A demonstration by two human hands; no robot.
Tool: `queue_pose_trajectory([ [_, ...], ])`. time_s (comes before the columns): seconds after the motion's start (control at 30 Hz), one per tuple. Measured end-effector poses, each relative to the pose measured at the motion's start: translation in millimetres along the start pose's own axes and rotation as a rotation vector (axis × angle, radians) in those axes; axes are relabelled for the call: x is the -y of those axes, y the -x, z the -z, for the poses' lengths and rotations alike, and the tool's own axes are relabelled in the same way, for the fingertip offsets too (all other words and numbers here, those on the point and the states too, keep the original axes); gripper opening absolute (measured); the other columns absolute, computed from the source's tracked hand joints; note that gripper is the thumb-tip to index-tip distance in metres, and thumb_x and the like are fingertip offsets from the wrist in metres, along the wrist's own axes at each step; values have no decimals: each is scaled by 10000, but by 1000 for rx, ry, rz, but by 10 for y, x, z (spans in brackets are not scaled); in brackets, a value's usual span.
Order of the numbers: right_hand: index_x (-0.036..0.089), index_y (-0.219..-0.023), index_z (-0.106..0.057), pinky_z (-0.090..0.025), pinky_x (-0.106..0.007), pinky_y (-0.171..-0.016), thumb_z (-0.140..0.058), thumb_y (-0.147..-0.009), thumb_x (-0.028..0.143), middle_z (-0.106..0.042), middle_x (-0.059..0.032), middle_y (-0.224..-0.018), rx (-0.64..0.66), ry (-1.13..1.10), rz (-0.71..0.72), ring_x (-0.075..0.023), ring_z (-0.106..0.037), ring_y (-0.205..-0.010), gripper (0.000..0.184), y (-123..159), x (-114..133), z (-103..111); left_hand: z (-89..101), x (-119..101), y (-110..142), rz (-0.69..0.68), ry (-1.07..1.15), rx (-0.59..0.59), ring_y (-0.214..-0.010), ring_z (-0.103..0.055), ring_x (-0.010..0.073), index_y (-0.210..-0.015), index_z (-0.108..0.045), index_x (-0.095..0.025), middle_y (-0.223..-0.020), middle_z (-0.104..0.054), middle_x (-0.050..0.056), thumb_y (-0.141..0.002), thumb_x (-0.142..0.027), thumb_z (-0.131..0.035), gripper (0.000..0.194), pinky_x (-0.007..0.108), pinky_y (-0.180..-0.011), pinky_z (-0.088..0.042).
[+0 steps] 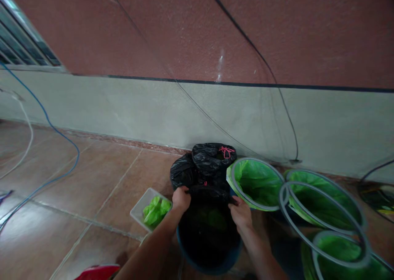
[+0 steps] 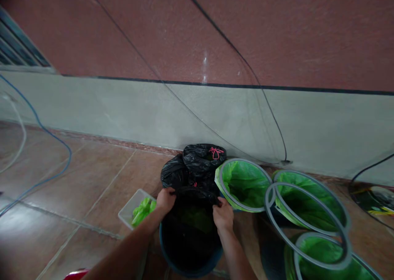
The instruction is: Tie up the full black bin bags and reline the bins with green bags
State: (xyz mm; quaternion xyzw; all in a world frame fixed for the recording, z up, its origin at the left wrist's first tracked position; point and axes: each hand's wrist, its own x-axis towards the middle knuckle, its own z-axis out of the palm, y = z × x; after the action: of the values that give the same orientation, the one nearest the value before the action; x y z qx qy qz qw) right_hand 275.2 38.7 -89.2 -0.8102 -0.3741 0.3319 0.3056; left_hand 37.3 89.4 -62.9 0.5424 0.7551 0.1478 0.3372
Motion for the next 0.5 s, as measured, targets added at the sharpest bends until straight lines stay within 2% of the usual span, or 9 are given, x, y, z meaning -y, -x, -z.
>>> queue_pose_trajectory([
  [0.13,170,-1067,-683,-495,-340,-812,-504,-649,220,-719,-82,-959,-3,13,29,-250,-670,-886,457,48,76,110,25,23,-18,-56,205,-40,-915,-659,170,-875,-734,-161,-920,-731,45,-754,-61,-519,266,239,-836,-475],
  [0.23,193,-1016,-710,-495,-336,-763,-500,-636,206,-726,-68,-905,-64,47,-22,-253,-672,-830,434,110,118,212,74,99,-18,-23,286,-105,-870,-661,150,-843,-723,-165,-875,-727,29,-761,-53,-502,261,215,-790,-486],
  [0.4,201,-883,-728,-485,-343,-709,-493,-670,238,-724,-75,-866,-152,116,-65,-266,-662,-800,319,223,108,346,195,161,93,72,186,-198,-906,-664,159,-888,-719,-169,-959,-727,48,-778,-37,-452,317,214,-796,-477],
  [0.5,199,-911,-722,-475,-351,-728,-464,-713,240,-723,-89,-892,-179,146,-66,-276,-660,-843,328,244,49,426,298,141,172,95,98,-228,-973,-658,196,-985,-714,-175,-1014,-723,81,-841,-138,-471,286,237,-803,-468],
])
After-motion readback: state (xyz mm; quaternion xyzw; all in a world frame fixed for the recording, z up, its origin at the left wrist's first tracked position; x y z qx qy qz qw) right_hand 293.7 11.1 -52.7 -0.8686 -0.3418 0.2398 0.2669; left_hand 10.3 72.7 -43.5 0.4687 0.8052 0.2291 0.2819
